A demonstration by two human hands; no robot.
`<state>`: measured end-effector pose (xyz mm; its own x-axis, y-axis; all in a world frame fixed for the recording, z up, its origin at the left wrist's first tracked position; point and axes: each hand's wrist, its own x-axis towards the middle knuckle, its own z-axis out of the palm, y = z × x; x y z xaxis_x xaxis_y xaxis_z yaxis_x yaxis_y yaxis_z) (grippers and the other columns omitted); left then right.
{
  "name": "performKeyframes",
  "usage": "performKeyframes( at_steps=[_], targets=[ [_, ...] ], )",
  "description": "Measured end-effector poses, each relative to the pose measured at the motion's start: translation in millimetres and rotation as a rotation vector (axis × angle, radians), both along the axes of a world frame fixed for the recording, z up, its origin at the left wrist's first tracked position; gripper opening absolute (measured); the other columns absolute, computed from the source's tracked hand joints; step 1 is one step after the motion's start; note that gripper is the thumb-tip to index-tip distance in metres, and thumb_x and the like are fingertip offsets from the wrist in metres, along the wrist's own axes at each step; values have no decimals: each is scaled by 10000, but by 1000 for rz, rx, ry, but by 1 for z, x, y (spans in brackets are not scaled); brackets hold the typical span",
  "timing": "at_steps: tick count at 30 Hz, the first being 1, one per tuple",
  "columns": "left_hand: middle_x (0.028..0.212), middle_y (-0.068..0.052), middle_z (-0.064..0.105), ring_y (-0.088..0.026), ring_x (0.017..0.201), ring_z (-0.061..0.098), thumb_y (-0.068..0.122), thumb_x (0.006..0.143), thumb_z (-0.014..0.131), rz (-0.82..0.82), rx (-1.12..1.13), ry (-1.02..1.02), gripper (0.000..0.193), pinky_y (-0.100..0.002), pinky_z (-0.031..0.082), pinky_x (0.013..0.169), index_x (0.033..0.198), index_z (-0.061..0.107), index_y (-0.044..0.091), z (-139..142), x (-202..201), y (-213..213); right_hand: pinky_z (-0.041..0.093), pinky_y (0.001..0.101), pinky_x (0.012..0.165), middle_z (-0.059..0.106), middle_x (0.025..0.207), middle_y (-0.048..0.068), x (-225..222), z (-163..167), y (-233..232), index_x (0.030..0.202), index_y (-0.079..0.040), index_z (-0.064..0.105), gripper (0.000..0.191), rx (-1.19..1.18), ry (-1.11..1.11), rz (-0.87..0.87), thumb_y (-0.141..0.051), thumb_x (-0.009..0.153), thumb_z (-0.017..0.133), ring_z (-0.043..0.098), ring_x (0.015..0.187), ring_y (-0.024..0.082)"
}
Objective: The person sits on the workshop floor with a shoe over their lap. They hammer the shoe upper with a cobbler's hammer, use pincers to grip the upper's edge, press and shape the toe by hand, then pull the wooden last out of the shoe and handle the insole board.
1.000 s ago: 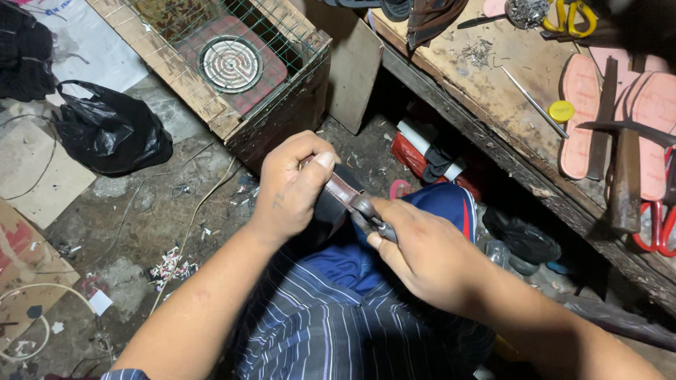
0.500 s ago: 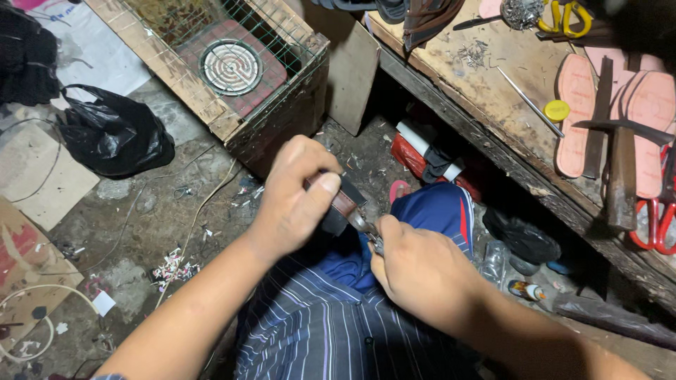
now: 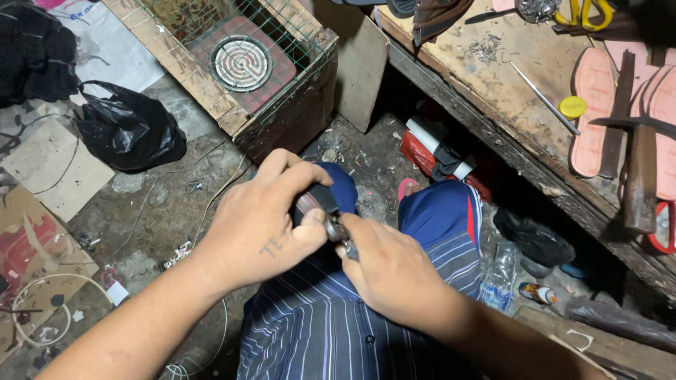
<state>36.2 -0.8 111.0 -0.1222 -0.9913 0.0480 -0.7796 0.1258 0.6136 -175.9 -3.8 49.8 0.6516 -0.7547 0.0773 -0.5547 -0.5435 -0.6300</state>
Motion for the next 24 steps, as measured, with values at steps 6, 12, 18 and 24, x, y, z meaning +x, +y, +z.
performKeyframes(
  at_steps=[6, 12, 18, 24],
  targets=[
    [1116, -128, 587, -381, 911, 669, 263, 764, 645, -14, 5, -30, 427, -499, 536, 789, 1172, 642, 136, -3, 17, -6, 498, 315, 949, 684, 1137, -3, -3, -10, -1, 1395, -53, 505, 473, 1048, -403, -22, -178, 942, 559, 615, 1040, 107],
    [1132, -144, 568, -390, 843, 665, 261, 745, 643, -59, 19, -79, 458, -501, 542, 745, 1185, 628, 134, -6, 11, 1, 439, 290, 1003, 581, 1132, -16, 0, -9, -9, 1394, -30, 520, 436, 1097, -533, 120, -156, 977, 520, 516, 1073, 85],
    [1125, -146, 568, -391, 846, 664, 252, 739, 650, -101, -41, -81, 446, -497, 541, 727, 1165, 633, 123, -7, 11, 7, 497, 376, 930, 661, 1153, 119, -5, 38, -12, 1377, -3, 531, 443, 518, -127, 180, -120, 952, 575, 655, 1081, 258],
    [1145, -150, 568, -392, 883, 668, 250, 765, 656, -80, -85, -32, 432, -494, 544, 759, 1172, 630, 107, -12, 18, 9, 527, 467, 804, 628, 1027, 201, 15, -2, 1, 1233, 35, 517, 382, -84, 34, 44, -146, 920, 639, 654, 953, 392]
  ],
)
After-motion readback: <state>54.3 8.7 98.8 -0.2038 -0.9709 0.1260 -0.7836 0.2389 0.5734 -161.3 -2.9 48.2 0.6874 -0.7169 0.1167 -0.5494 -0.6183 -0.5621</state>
